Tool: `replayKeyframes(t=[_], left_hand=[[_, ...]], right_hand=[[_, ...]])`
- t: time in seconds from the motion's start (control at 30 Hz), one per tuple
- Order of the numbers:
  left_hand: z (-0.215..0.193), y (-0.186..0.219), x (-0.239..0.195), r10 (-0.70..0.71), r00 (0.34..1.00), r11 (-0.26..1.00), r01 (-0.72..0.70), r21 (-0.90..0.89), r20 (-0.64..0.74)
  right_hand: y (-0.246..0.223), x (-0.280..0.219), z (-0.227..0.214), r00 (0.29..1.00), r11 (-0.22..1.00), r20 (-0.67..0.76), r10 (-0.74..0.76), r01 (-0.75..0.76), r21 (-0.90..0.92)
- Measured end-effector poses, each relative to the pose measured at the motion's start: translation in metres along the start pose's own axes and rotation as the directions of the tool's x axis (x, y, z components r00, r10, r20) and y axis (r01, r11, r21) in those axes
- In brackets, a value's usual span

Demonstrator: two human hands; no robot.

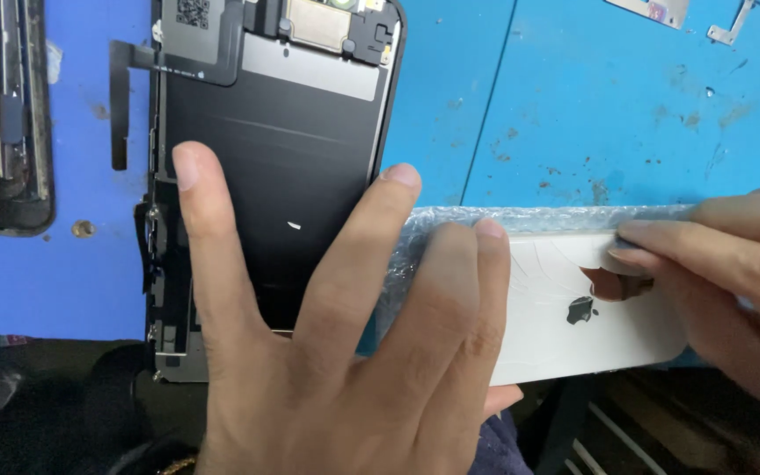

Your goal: The recorder is disassembling or repairing a smartphone back panel using specialized tools at a workbench.

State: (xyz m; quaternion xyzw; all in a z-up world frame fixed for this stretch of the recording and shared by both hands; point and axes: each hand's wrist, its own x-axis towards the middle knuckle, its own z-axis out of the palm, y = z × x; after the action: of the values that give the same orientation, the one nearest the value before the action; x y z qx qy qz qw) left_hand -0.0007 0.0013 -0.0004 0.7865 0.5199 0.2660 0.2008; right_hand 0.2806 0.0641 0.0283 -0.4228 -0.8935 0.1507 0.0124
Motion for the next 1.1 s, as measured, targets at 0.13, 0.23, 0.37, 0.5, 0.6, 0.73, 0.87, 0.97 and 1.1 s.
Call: replayKeyframes(t=[0.13, 0.23, 0.37, 0.5, 0.6, 0.73, 0.87, 0.97, 1.1], left_hand=[[-0.001, 0.0, 0.0, -0.016, 1.0, 1.0, 0.016, -0.018, -0.002], [-0.004, -0.001, 0.001, -0.029, 0.999, 0.998, 0.028, -0.061, -0.019], [-0.008, 0.0, 0.005, -0.044, 0.998, 0.995, 0.04, -0.089, -0.047], [-0.007, 0.003, 0.009, -0.072, 0.993, 0.996, 0.066, -0.056, -0.095], [-0.007, 0.004, 0.011, -0.076, 0.991, 0.997, 0.073, -0.032, -0.106], [-0.008, 0.003, 0.011, -0.075, 0.991, 0.997, 0.072, -0.033, -0.108], [-0.007, 0.002, 0.01, -0.079, 0.99, 0.996, 0.073, -0.053, -0.114], [-0.008, 0.001, 0.009, -0.082, 0.988, 0.995, 0.074, -0.066, -0.13], [-0.009, 0.001, 0.011, -0.078, 0.986, 0.996, 0.07, -0.059, -0.147]], right_hand=[[0.006, -0.004, 0.0, 0.973, 0.987, 0.167, 0.158, -0.151, -0.058], [0.012, -0.013, 0.002, 0.998, 0.998, 0.02, -0.055, 0.055, -0.027], [0.011, -0.008, 0.001, 0.997, 0.996, 0.025, -0.077, 0.078, -0.046], [0.003, 0.003, -0.003, 0.995, 0.996, 0.068, -0.071, 0.074, -0.044], [0.002, 0.004, -0.003, 0.996, 0.995, 0.04, -0.083, 0.085, -0.043], [-0.003, 0.017, -0.004, 0.994, 0.996, 0.067, -0.085, 0.086, -0.013], [-0.013, 0.033, -0.004, 0.991, 0.994, 0.092, -0.101, 0.096, 0.053], [-0.019, 0.04, -0.007, 0.99, 0.992, 0.11, -0.083, 0.072, 0.099], [-0.022, 0.041, -0.011, 0.991, 0.995, 0.09, -0.097, 0.097, 0.003]])
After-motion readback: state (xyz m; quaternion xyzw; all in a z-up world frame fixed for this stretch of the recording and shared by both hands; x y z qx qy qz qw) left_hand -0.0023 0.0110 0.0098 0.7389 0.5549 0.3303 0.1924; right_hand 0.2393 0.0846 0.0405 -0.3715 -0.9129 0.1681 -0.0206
